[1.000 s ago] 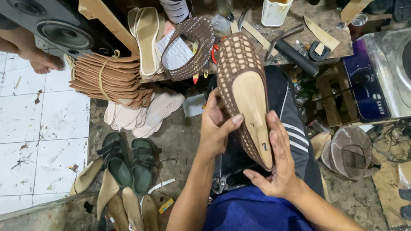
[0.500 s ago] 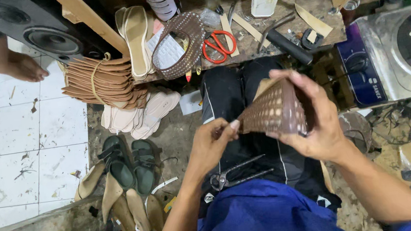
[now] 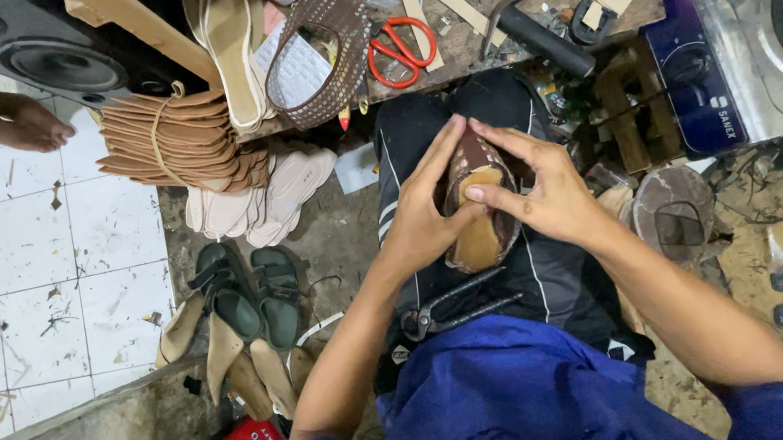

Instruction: The person sits on the floor with a shoe last on their lap and hammers a brown perforated shoe upper to shape it over the last. They repeatedly turn the shoe, press and smooth the upper by hand, and hammer along the edges and sole area.

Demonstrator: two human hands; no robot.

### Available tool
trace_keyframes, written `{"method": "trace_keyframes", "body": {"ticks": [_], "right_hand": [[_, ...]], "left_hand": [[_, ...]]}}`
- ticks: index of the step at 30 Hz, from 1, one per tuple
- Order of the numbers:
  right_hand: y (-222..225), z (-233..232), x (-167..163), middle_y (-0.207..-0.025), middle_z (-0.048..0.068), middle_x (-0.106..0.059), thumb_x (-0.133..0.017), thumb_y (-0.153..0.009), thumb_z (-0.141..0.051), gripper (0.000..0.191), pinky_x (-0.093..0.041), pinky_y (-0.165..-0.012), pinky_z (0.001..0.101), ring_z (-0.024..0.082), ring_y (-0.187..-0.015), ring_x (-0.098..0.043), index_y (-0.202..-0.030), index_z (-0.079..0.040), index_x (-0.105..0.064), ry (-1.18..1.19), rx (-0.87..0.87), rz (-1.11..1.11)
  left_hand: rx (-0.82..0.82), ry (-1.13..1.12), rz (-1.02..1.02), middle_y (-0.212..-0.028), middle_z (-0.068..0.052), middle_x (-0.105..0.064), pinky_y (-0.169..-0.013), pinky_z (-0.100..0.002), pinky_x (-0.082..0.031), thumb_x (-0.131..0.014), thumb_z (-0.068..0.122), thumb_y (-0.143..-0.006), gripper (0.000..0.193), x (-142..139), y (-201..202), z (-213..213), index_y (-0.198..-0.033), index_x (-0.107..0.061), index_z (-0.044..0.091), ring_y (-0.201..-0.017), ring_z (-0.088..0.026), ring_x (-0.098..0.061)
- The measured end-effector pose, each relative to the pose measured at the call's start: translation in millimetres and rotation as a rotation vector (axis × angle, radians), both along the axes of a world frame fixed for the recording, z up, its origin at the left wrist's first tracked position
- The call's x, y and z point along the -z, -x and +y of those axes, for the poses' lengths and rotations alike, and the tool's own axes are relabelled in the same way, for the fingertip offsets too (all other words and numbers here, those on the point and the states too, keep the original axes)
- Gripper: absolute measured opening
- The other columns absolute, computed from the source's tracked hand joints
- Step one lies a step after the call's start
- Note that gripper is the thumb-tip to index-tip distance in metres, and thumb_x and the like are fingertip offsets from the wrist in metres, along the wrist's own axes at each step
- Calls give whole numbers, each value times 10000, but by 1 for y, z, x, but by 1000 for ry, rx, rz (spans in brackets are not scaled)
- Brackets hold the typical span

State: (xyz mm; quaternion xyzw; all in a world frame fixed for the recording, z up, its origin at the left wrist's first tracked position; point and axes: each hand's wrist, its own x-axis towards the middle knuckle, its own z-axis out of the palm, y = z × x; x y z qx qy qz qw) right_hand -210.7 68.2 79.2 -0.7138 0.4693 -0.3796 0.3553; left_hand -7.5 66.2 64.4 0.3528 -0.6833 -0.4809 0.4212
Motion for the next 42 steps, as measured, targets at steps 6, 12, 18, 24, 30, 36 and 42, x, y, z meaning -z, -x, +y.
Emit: {"method": "trace_keyframes", "body": {"ticks": [6, 12, 18, 24, 30, 36, 42], "right_hand": [[-5, -4, 10, -1316, 199, -704, -852, -810, -179, 674, -523, -1019, 325, 210, -1172, -695, -1410, 0, -603, -65, 88, -28], [-9, -4, 19, -1327, 205, -709, -849, -820, -141, 621, -526, -1041, 328, 203, -1192, -695, -1384, 2, -634, -56, 138, -49], [-30, 7, 1, -1226, 242, -657, -780, -904, -67, 422, -531, -962, 392, 365, -1133, -672, -1261, 59, -593, 231, 217, 139], [-44, 102, 12, -1014, 118, -624, -764, -891, -211, 223, -519, -852, 435, 324, -1011, -629, -983, -51, -639, -233, -234, 364], [-52, 121, 45, -1128, 161, -514, -789, -780, -238, 241, -416, -938, 465, 347, -1131, -476, -922, -64, -702, -53, -424, 566], [-15, 111, 50, -1394, 129, -552, -686, -977, -162, 171, -447, -987, 406, 243, -1150, -592, -974, -27, -581, -341, -462, -129], [34, 106, 22, -984, 148, -524, -658, -1048, -49, 244, -543, -769, 481, 343, -778, -594, -1033, 73, -447, -841, -110, -456]], "left_hand": [[19, 35, 2, -1672, -192, -390, -1245, -363, -402, -765, -56, -825, 829, 10, 5, -16, -1571, -417, 41, -1528, -264, -442], [-22, 64, -9, -1656, -181, -447, -1249, -361, -423, -750, -69, -830, 770, 28, 5, -11, -1544, -483, 43, -1530, -266, -478], [31, 62, 58, -1542, -169, -513, -1238, -358, -374, -752, -35, -829, 756, 43, 4, -41, -1525, -466, 26, -1455, -259, -491], [17, -40, 111, -1510, -142, -486, -1216, -338, -349, -720, 71, -938, 674, 58, -4, -37, -1544, -429, 25, -1419, -231, -465], [-69, 31, 138, -1482, -139, -534, -1224, -346, -369, -624, 123, -1031, 536, 61, 13, -36, -1538, -477, 29, -1398, -234, -512], [-114, 101, 103, -1456, -150, -551, -1213, -365, -393, -646, 105, -993, 521, 55, 12, -27, -1496, -530, 37, -1385, -260, -535], [-183, 121, 67, -1491, -156, -531, -1213, -376, -422, -695, 72, -965, 550, 32, 19, -9, -1493, -541, 51, -1412, -274, -542]]}}
